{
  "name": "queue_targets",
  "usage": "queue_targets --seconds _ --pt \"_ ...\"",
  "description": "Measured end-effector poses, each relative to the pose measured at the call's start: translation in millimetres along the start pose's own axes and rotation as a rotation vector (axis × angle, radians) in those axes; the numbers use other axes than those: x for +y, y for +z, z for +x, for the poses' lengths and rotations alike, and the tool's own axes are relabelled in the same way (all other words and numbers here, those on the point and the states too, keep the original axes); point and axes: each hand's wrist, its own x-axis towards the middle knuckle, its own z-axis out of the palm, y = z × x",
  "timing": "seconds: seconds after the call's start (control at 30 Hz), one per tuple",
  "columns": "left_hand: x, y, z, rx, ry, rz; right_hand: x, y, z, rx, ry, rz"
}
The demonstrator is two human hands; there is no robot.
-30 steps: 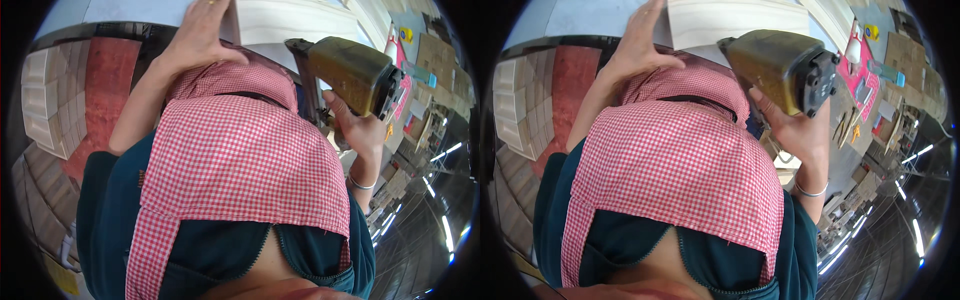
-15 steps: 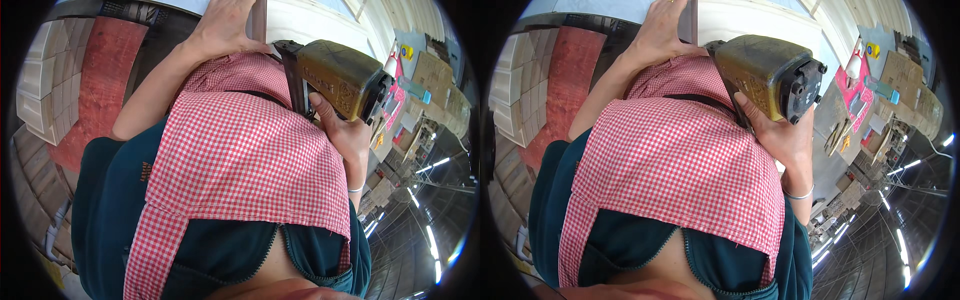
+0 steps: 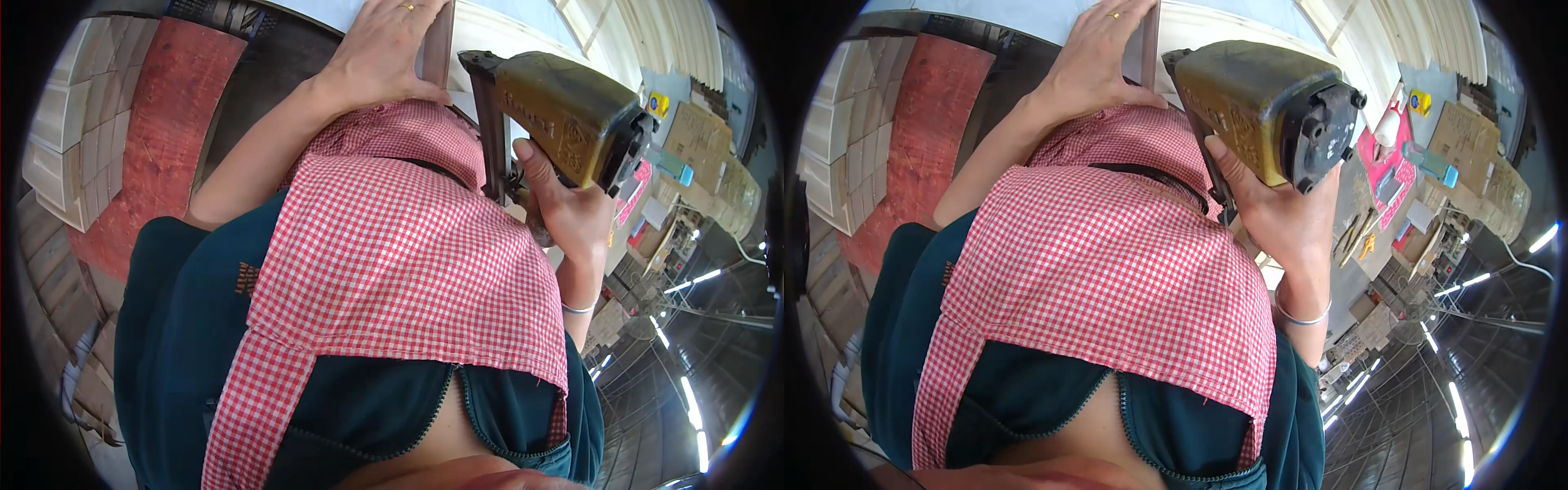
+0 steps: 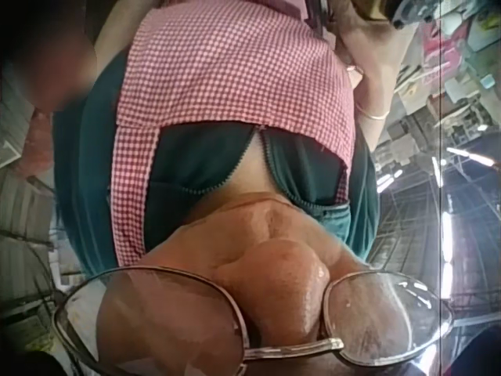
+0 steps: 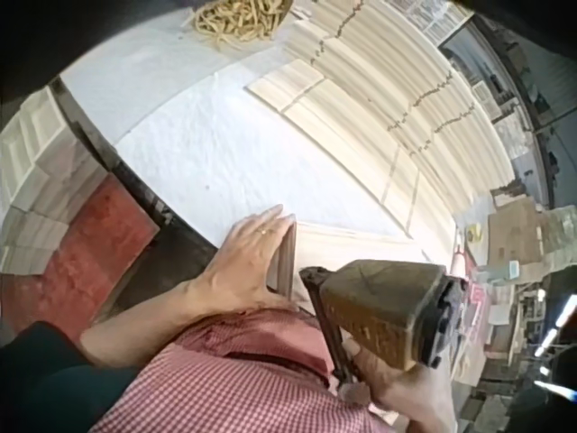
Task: Assemble wooden boxes by applying glue to wooden components and securing them with a pneumatic nail gun.
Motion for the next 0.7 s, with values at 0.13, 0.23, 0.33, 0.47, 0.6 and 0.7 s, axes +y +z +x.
queue_targets --seconds 0.13,0.23,0.33,0.47,0.6,0.7 --pt "1.7 3.0 -2.0 -0.001 -0.047 0.044 -3.8 -0.6 7.6 -0.001 -0.081 -0.02" --pt "-1.6 2.3 -1.9 0.018 -0.017 -0.007 -6.3 0.0 12.2 -0.007 -0.112 -0.017" --pt "-3.1 1.3 -1.1 0.034 0.017 -0.06 -7.9 0.2 15.4 -0.011 -0.138 -0.011" --pt "2.3 -3.7 0.6 -0.02 -0.059 -0.027 -13.4 -2.8 18.8 -0.042 -0.201 -0.025" --pt "-1.6 -0.2 -2.7 0.015 -0.01 -0.065 -12.1 -10.4 25.3 -0.036 -0.358 -0.148" --pt "-2.6 0.1 -2.7 0.017 0.005 -0.084 -8.3 -12.9 33.0 -0.033 -0.473 -0.182"
